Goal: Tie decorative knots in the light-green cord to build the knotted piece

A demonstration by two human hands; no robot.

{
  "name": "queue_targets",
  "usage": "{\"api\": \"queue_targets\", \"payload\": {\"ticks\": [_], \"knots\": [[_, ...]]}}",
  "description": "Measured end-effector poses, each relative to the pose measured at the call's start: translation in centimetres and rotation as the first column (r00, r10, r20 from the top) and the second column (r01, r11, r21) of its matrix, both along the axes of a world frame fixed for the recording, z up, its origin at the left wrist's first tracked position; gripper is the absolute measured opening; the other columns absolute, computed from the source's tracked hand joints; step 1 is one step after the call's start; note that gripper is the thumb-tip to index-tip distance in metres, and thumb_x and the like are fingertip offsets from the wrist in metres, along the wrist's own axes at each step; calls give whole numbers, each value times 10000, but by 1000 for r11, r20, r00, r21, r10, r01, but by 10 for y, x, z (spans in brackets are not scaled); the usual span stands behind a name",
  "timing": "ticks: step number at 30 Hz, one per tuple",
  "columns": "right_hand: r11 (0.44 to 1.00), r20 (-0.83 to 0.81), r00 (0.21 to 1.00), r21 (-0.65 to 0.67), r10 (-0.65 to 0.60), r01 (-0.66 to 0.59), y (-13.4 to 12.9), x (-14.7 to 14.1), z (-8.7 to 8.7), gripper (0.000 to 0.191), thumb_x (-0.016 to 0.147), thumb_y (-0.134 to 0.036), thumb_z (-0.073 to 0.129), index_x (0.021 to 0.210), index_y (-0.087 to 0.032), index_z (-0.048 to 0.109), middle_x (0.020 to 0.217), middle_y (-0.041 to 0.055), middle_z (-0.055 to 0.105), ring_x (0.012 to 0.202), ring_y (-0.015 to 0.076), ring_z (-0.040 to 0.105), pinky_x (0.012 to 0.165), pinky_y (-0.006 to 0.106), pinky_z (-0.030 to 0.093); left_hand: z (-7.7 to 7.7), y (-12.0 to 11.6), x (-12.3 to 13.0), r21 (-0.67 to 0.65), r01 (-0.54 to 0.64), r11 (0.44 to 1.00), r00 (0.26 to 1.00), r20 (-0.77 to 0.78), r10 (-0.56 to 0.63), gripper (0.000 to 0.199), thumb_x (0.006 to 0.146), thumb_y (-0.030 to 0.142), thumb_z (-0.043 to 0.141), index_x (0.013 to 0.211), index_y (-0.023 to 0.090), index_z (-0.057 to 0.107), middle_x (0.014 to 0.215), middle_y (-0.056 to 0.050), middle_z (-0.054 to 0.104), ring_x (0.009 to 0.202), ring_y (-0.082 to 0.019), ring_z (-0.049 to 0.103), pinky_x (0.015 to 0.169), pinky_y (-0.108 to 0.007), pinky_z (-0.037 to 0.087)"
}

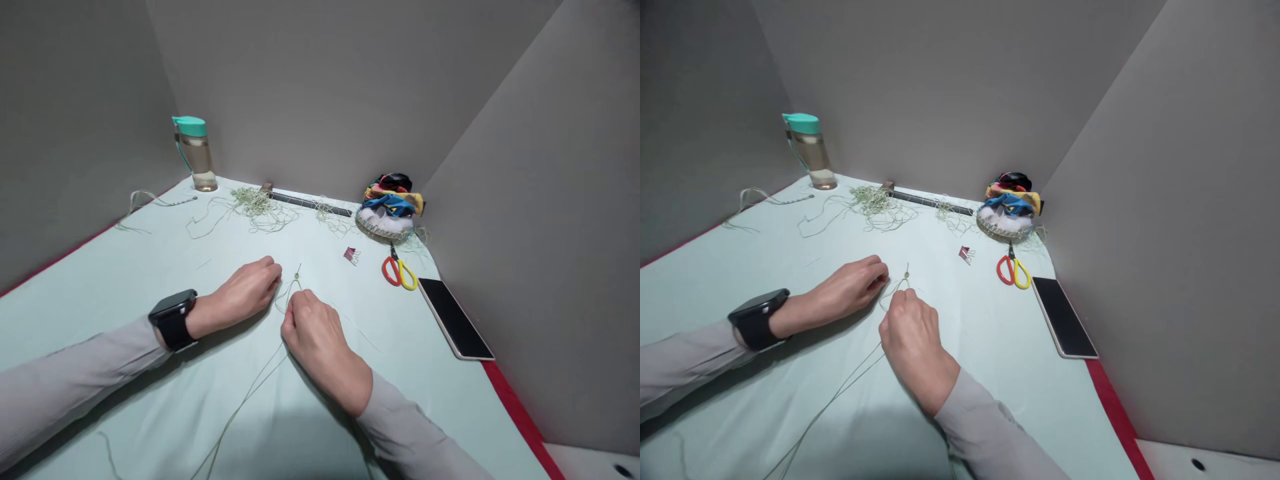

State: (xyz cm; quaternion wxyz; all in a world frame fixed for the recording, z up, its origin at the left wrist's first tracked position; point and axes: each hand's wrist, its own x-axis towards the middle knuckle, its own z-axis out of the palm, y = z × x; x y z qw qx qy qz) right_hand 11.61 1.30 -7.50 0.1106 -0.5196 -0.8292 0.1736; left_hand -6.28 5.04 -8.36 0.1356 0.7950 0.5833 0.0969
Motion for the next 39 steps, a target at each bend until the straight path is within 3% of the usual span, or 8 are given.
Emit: {"api": "queue_targets", "payload": {"ticks": [4,9,12,18,27,31,36,39], "knots": [[984,-233,969,-173,-79,39,9,9,1,189,1033,-324,652,926,-168,654,789,-33,648,695,137,630,707,306,548,7,1,1,-57,-40,998,993,107,46,315,1023,379,683,1250,161,677,1226,-95,715,1041,-239,717,910,-451,634],[928,-429,892,-372,-140,-34,11,16,-5,89,940,-119,532,934,-191,584,758,-17,678,677,125,660,609,232,510,9,6,-3,-201,-60,978,968,228,106,298,1025,392,679,1201,151,690,1150,-78,731,969,-220,725,862,-419,641],[903,-465,875,-421,-138,-81,6,22,-10,152,949,-167,504,1080,-173,580,749,-15,679,690,144,689,592,235,510,7,8,-5,-268,-63,961,953,270,137,282,1029,410,671,1123,145,698,1045,-54,733,883,-195,717,813,-387,633],[918,-385,922,-379,-44,-114,-3,32,-8,164,941,-166,541,1061,-178,653,716,-15,634,698,180,633,668,290,501,9,3,-6,-319,-37,947,924,351,154,360,976,472,601,786,181,696,659,21,599,622,-144,517,582,-272,416],[972,-262,959,-171,110,-159,-23,33,-13,328,808,-61,502,1052,-246,621,836,21,756,680,201,685,551,309,490,5,-5,-9,-377,-49,925,908,369,199,384,937,565,567,831,243,748,745,-8,678,693,-185,546,609,-301,432],[948,-202,942,-119,268,-296,-19,29,-17,416,636,-78,590,1017,-244,594,776,12,741,592,195,633,480,319,442,4,-12,-6,-304,-60,951,902,391,182,343,960,531,576,876,273,785,805,6,754,714,-190,635,614,-294,480],[893,-211,890,-119,404,-434,-12,26,-22,366,687,-81,561,1030,-201,600,769,27,722,614,200,624,438,343,373,-1,-17,-2,1,5,1000,878,479,-5,205,999,368,623,1005,333,825,841,35,764,729,-144,672,643,-253,518],[893,-244,873,-54,421,-446,-13,26,-25,357,712,-58,524,1030,-205,592,758,20,710,624,200,628,415,342,357,-7,-19,-1,44,90,995,877,471,-100,274,1038,259,560,1148,331,800,847,12,745,774,-155,657,693,-272,533]]}}
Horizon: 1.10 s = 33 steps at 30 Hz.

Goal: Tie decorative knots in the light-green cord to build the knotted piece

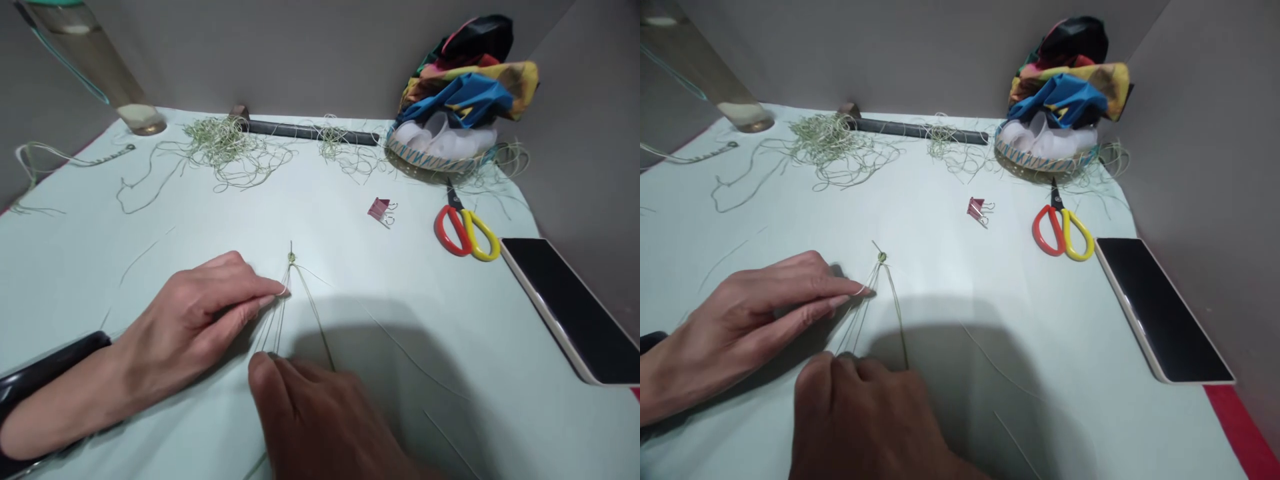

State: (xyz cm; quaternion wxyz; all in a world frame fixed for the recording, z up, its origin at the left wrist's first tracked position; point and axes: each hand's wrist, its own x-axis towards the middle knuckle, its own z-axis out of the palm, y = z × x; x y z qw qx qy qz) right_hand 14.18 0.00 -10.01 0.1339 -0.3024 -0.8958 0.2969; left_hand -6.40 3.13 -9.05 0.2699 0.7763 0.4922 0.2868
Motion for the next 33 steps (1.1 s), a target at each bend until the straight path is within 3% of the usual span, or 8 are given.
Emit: {"api": "queue_targets", "payload": {"ticks": [7,11,15,18,20,24,29,33], "knots": [[981,-307,938,55,-161,186,2,4,2,242,792,-15,445,863,-220,553,610,-26,598,528,150,533,501,290,431,-7,-2,-3,4,168,986,985,-38,-168,412,1087,168,388,1339,347,660,920,16,692,810,-136,631,760,-241,503],[929,-371,857,-237,-358,285,1,2,1,229,889,-61,470,971,-257,555,746,-36,735,588,120,647,549,213,483,-8,1,-6,12,230,973,973,-19,-229,355,1078,131,396,1284,272,647,988,10,686,863,-134,619,802,-234,478],[690,-428,630,-680,-648,248,-2,-1,5,219,845,-97,526,965,-269,590,757,-54,767,637,104,715,616,181,540,-7,4,-8,28,263,964,964,-37,-262,289,1090,152,379,1207,252,624,922,23,652,816,-132,569,774,-236,443],[379,-243,653,-923,-717,73,4,4,16,198,841,-105,598,975,-250,617,830,-18,777,804,132,768,750,215,594,-6,5,-7,22,264,964,964,-44,-262,252,1070,132,388,1097,257,604,863,39,611,764,-125,542,719,-229,422],[309,-202,676,-950,-709,41,10,8,24,178,854,-142,649,996,-242,614,868,3,769,874,168,777,778,257,608,-4,5,-6,36,262,964,964,-47,-260,262,1049,104,387,1063,260,597,847,45,594,749,-123,531,701,-224,415],[456,-229,755,-884,-614,103,19,8,26,96,941,-242,618,1029,-259,584,756,-29,694,704,170,744,626,267,572,-3,4,-3,41,271,962,961,-62,-268,253,1031,79,413,1017,251,598,811,51,603,742,-113,549,731,-201,430],[829,-216,835,-391,-506,401,15,1,8,198,929,-211,491,1097,-260,583,636,-62,528,472,146,530,457,277,394,-1,4,-4,27,203,979,978,-60,-201,239,1078,166,458,1103,254,679,875,18,707,783,-132,634,752,-213,497],[866,-242,838,-22,-489,500,17,-1,0,320,933,-175,456,1223,-200,590,670,-29,583,538,171,589,512,299,450,5,10,-4,-44,204,978,977,-54,-206,239,1089,207,502,1024,232,731,912,24,765,804,-100,716,749,-163,542]]}}
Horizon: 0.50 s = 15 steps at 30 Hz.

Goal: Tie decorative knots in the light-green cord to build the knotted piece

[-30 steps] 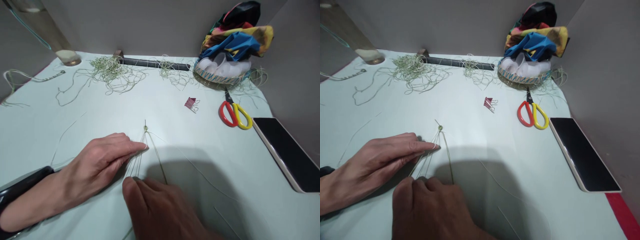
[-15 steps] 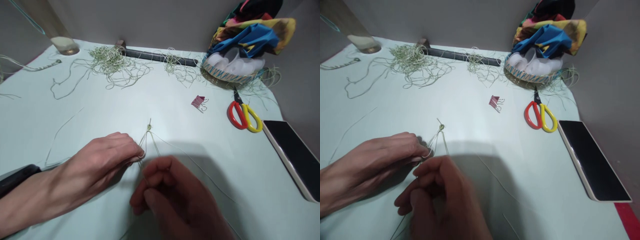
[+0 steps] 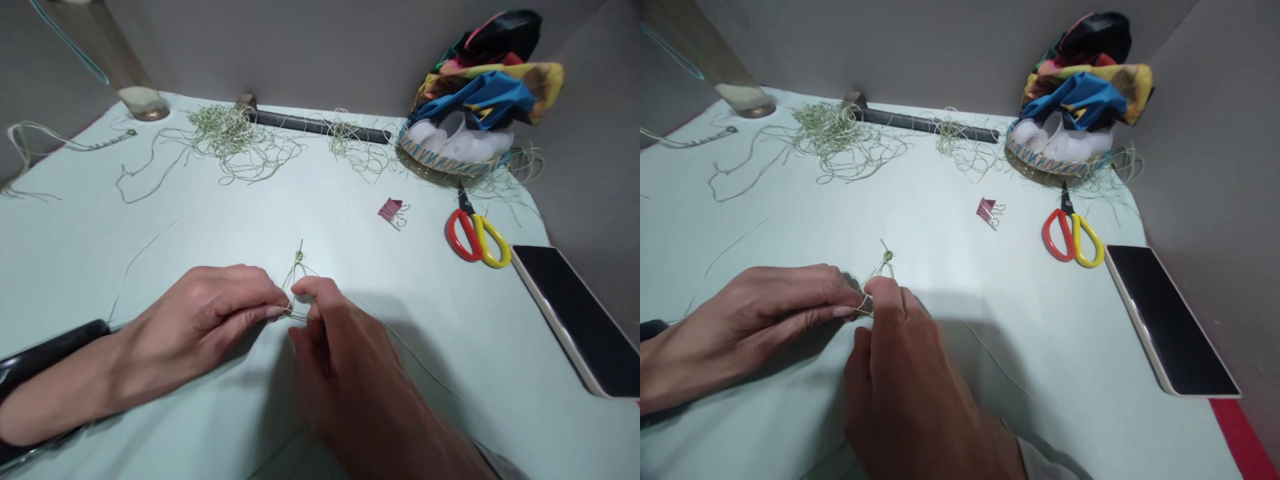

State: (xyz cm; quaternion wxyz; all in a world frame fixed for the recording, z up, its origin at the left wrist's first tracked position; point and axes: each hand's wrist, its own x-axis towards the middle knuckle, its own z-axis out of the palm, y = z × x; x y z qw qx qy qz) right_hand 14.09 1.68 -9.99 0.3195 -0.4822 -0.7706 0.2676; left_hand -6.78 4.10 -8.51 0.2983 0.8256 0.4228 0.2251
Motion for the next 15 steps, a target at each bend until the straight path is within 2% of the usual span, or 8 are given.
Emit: {"api": "queue_targets", "payload": {"ticks": [5,9,15], "knots": [[992,76,990,50,115,-119,11,2,5,236,931,-115,508,1127,-190,616,876,32,740,608,170,664,505,294,472,4,3,3,34,9,999,999,31,-10,266,1076,181,500,944,195,731,850,33,760,741,-72,707,726,-135,530],[992,112,987,48,112,-118,12,2,8,279,944,-103,490,1185,-182,607,864,25,761,609,176,672,516,294,469,2,1,3,26,9,1000,999,36,-10,250,1070,174,507,945,199,721,851,38,748,757,-69,694,740,-132,514],[985,98,981,30,166,-169,11,1,2,167,1035,-154,481,1100,-210,625,892,4,760,699,180,687,600,296,492,2,-2,1,30,22,999,999,47,-23,248,1065,157,507,903,198,690,815,38,712,724,-70,660,716,-131,496]]}}
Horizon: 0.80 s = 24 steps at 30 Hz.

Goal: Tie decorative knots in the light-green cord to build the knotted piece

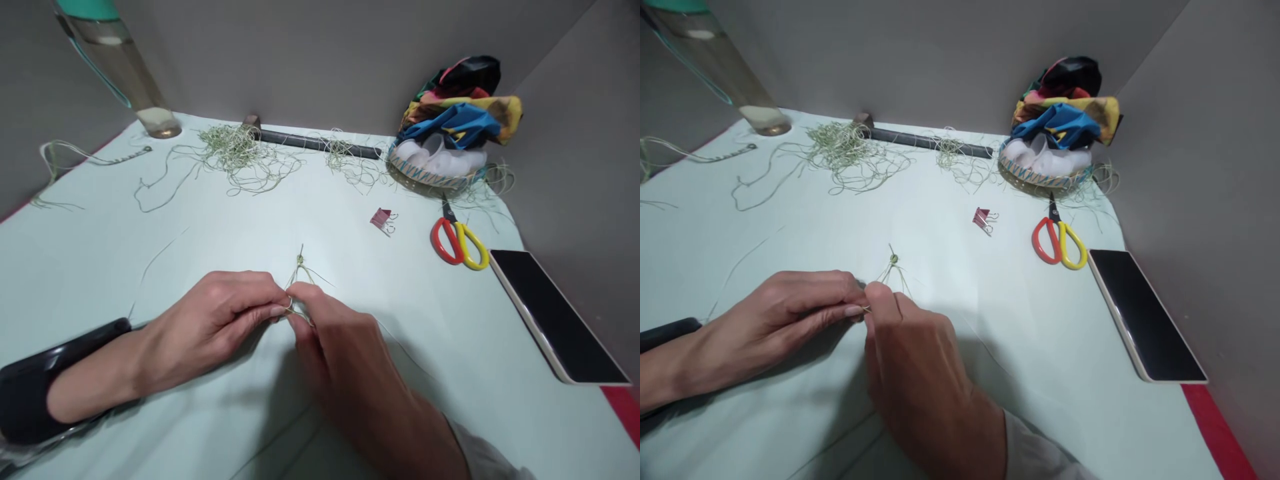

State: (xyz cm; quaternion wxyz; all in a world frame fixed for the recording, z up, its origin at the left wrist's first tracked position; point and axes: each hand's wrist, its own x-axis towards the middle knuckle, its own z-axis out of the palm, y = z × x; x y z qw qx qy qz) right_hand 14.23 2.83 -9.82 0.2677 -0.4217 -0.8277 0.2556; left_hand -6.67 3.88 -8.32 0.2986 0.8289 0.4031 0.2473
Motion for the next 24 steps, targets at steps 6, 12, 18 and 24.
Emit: {"api": "queue_targets", "payload": {"ticks": [6,12,18,24], "knots": [[999,37,999,-34,17,-15,2,2,-5,173,1061,-194,517,910,-224,596,763,-38,671,594,136,548,580,265,444,-1,-1,3,45,1,999,1000,29,-2,245,1055,139,516,930,198,718,798,27,720,685,-86,661,663,-155,504],[998,-28,999,-49,38,-40,7,4,-6,306,1068,-205,512,764,-230,526,657,-68,508,571,121,389,544,261,352,-1,-4,5,57,-67,996,998,22,66,230,1056,172,530,935,194,725,793,21,744,675,-95,692,640,-179,511],[996,-176,984,-82,25,-40,11,5,-8,246,1042,-146,507,833,-223,610,716,-59,581,630,103,476,613,234,371,0,-2,0,-74,-64,995,998,-17,63,274,1075,208,435,1031,208,705,817,16,757,681,-107,684,657,-198,522],[998,-231,973,-61,12,-27,12,3,-8,246,1023,-141,525,827,-223,648,709,-54,606,624,105,493,616,222,383,2,1,-4,-114,-46,992,998,-53,41,217,1093,250,451,1057,216,663,712,49,687,595,-90,615,596,-186,465]]}}
